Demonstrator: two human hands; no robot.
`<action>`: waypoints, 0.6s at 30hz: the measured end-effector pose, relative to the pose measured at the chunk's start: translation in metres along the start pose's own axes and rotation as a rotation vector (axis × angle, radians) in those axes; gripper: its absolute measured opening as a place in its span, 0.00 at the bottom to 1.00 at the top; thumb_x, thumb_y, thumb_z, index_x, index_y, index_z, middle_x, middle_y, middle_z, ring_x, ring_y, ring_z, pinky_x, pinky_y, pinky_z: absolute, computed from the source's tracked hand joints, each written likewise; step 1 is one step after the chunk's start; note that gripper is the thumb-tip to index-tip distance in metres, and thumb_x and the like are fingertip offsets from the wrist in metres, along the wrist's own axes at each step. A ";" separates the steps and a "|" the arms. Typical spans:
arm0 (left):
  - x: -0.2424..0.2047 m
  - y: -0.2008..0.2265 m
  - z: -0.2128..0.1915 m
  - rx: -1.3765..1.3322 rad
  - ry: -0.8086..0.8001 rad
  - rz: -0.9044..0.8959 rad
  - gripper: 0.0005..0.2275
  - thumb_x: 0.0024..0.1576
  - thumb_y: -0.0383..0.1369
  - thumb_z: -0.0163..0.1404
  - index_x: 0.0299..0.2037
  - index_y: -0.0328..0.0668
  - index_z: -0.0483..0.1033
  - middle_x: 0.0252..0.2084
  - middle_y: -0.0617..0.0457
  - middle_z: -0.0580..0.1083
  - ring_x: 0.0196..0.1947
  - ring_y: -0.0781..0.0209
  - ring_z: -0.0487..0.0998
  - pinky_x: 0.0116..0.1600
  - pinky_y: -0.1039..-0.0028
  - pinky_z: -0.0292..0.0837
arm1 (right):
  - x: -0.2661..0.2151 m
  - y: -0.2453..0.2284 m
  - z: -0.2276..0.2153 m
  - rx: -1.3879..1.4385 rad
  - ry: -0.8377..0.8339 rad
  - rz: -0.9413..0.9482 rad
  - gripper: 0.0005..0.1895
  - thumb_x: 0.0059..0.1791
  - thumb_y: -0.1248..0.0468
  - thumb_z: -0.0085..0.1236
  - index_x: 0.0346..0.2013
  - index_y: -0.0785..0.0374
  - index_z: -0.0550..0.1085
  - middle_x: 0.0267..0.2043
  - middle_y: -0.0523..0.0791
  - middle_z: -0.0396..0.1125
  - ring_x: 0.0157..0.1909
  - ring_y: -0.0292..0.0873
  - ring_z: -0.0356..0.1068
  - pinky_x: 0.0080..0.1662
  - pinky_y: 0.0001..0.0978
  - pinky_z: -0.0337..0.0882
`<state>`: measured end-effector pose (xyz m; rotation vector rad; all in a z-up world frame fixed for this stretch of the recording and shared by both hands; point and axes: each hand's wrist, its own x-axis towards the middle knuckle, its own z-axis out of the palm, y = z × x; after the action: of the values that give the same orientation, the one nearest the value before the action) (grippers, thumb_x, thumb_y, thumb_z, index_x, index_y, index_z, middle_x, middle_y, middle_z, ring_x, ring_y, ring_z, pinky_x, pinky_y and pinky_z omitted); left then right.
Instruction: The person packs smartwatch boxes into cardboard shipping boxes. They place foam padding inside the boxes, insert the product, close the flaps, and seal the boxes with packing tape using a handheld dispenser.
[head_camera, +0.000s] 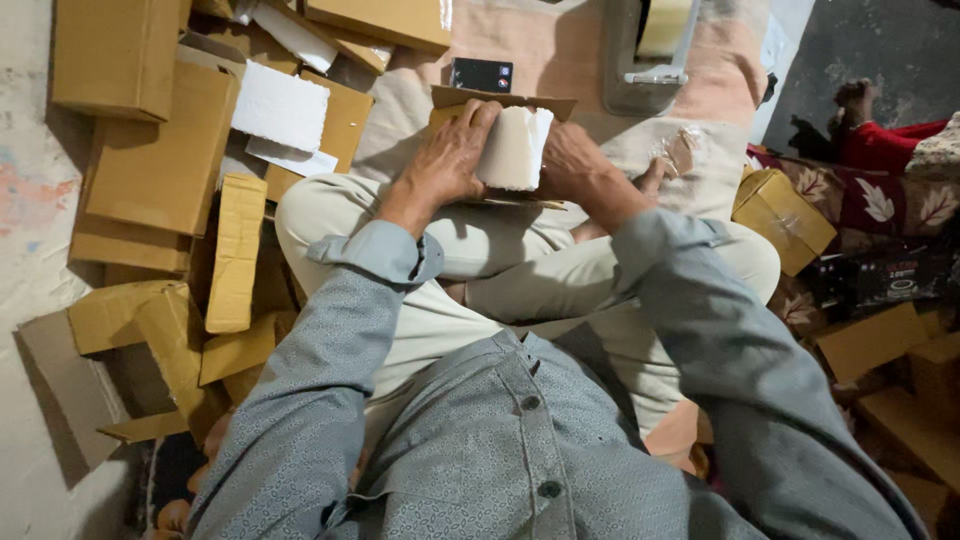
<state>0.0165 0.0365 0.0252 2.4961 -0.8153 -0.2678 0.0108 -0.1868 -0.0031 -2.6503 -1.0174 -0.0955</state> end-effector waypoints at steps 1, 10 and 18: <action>0.002 -0.002 0.002 0.009 0.024 0.017 0.48 0.32 0.25 0.72 0.65 0.43 0.55 0.60 0.43 0.64 0.57 0.34 0.71 0.61 0.54 0.69 | -0.007 0.002 -0.007 -0.028 -0.034 0.083 0.22 0.44 0.56 0.66 0.47 0.66 0.76 0.50 0.54 0.68 0.46 0.57 0.73 0.42 0.47 0.75; 0.046 -0.014 0.082 0.488 0.108 -0.051 0.19 0.51 0.27 0.58 0.52 0.38 0.70 0.49 0.43 0.72 0.48 0.44 0.77 0.51 0.57 0.74 | -0.091 0.026 -0.015 0.323 0.203 0.389 0.11 0.47 0.69 0.62 0.43 0.69 0.76 0.55 0.52 0.65 0.44 0.52 0.76 0.42 0.41 0.76; 0.067 -0.030 0.123 0.630 -0.112 -0.208 0.12 0.58 0.31 0.48 0.51 0.41 0.73 0.49 0.44 0.74 0.49 0.43 0.77 0.44 0.59 0.75 | -0.069 0.017 0.007 0.291 0.186 0.471 0.16 0.45 0.68 0.62 0.48 0.59 0.81 0.51 0.57 0.64 0.49 0.59 0.69 0.50 0.50 0.72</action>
<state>0.0448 -0.0309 -0.0979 3.1908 -0.7691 -0.2509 -0.0295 -0.2406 -0.0258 -2.4782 -0.3049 -0.0808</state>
